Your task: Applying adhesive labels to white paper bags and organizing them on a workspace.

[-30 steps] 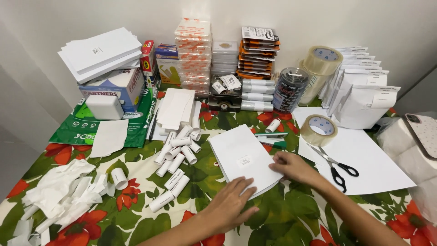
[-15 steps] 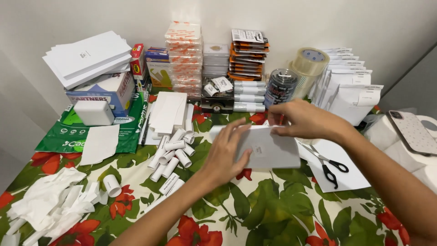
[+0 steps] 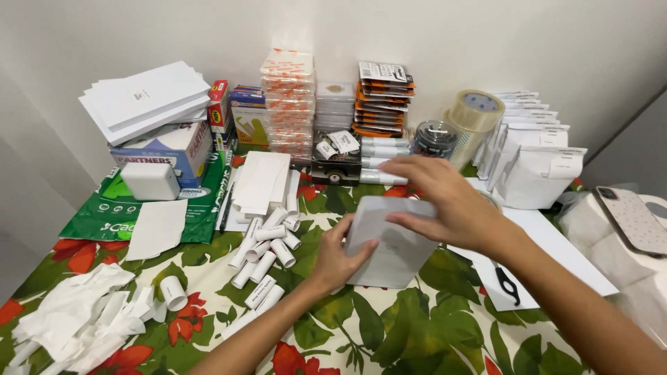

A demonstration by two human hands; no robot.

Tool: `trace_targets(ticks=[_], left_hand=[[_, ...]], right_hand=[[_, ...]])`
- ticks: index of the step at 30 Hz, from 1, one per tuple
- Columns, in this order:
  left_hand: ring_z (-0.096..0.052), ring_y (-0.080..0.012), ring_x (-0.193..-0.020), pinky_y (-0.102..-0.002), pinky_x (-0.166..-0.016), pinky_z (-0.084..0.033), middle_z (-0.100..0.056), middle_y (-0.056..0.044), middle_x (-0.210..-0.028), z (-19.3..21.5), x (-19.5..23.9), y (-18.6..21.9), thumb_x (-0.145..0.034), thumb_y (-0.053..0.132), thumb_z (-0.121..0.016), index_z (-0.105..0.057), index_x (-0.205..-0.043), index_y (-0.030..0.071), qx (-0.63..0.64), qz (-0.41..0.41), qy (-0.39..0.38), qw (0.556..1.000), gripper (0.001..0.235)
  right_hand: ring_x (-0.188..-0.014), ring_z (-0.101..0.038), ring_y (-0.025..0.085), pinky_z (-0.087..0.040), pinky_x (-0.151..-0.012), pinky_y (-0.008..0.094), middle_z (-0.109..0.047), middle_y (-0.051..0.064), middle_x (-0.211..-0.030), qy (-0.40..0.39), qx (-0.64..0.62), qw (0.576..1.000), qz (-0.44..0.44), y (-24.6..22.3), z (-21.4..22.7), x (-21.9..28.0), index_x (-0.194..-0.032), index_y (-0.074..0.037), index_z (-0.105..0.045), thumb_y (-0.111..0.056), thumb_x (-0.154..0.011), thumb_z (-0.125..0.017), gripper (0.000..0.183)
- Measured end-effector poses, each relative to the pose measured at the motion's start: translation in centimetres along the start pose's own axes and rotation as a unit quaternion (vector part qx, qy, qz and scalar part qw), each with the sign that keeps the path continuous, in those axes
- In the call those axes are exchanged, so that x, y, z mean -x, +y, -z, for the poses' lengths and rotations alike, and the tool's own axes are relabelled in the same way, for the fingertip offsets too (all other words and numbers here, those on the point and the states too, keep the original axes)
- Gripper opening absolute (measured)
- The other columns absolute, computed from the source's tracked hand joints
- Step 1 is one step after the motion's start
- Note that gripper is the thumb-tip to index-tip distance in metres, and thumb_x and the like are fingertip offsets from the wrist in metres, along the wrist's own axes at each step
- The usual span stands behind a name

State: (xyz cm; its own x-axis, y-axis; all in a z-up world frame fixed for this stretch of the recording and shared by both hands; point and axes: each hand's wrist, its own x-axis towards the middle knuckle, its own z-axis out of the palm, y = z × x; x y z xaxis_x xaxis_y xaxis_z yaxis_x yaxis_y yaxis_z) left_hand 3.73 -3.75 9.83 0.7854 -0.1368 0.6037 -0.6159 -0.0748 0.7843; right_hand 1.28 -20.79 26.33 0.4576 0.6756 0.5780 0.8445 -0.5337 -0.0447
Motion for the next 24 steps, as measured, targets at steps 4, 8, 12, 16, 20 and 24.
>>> trace_targets(ticks=[4,8,12,16,20,24], left_hand=[[-0.063,-0.0223,-0.065,-0.035,-0.054,-0.052,-0.065,-0.012,-0.073,0.6,1.6,-1.6,-0.073,0.023,-0.074,-0.061,-0.099,0.007,0.042,0.014,0.038,0.998,0.033],[-0.061,-0.0247,-0.081,-0.039,-0.068,-0.051,-0.063,-0.018,-0.093,0.9,1.7,-0.5,-0.075,0.023,-0.07,-0.046,-0.114,0.002,0.062,0.021,0.026,0.998,0.05],[-0.054,-0.0307,-0.115,-0.037,-0.103,-0.044,-0.051,-0.021,-0.12,0.4,1.2,-1.4,-0.083,0.034,-0.063,-0.032,-0.124,0.003,0.048,-0.05,0.104,0.992,0.06],[-0.058,-0.0282,-0.107,-0.032,-0.088,-0.047,-0.055,-0.024,-0.119,1.1,0.3,-1.0,-0.091,0.028,-0.054,-0.029,-0.109,0.01,0.062,-0.166,0.091,0.98,0.035],[-0.061,-0.0279,-0.088,-0.034,-0.077,-0.051,-0.059,-0.016,-0.098,1.8,-0.3,-3.1,-0.089,0.025,-0.058,-0.042,-0.097,0.005,0.008,-0.149,0.08,0.986,0.027],[-0.063,-0.018,-0.072,-0.031,-0.071,-0.05,-0.067,-0.008,-0.082,2.8,-1.4,-1.5,-0.079,0.015,-0.072,-0.057,-0.086,0.005,-0.007,-0.098,0.102,0.99,0.02]], right_hand=[[-0.107,-0.055,0.034,-0.04,-0.095,0.043,-0.056,0.019,-0.119,0.149,-0.118,0.98,-0.054,2.8,-3.6,6.3,-0.129,0.005,-0.041,-0.024,-0.071,-0.071,0.071],[-0.113,-0.053,0.027,-0.042,-0.093,0.039,-0.05,0.015,-0.127,0.212,-0.29,0.91,-0.209,4.3,-9.5,12.1,-0.128,-0.003,-0.029,-0.009,-0.071,-0.068,0.07],[-0.114,-0.052,0.025,-0.045,-0.1,0.035,-0.051,0.016,-0.117,0.288,-0.358,0.858,-0.231,4.6,-11.3,12.7,-0.111,-0.006,-0.037,-0.011,-0.076,-0.067,0.047],[-0.107,-0.052,0.023,-0.051,-0.093,0.034,-0.051,0.013,-0.113,0.262,-0.368,0.87,-0.198,6.3,-11.5,12.6,-0.104,-0.006,-0.043,-0.008,-0.079,-0.065,0.033],[-0.101,-0.059,0.026,-0.048,-0.09,0.036,-0.058,0.016,-0.103,0.281,-0.349,0.878,-0.167,7.3,-11.7,12.1,-0.094,0.0,-0.05,-0.003,-0.078,-0.065,0.022],[-0.089,-0.063,0.026,-0.047,-0.087,0.037,-0.062,0.018,-0.086,0.317,-0.339,0.866,-0.184,7.6,-11.4,11.4,-0.083,0.008,-0.057,0.007,-0.069,-0.072,0.021]])
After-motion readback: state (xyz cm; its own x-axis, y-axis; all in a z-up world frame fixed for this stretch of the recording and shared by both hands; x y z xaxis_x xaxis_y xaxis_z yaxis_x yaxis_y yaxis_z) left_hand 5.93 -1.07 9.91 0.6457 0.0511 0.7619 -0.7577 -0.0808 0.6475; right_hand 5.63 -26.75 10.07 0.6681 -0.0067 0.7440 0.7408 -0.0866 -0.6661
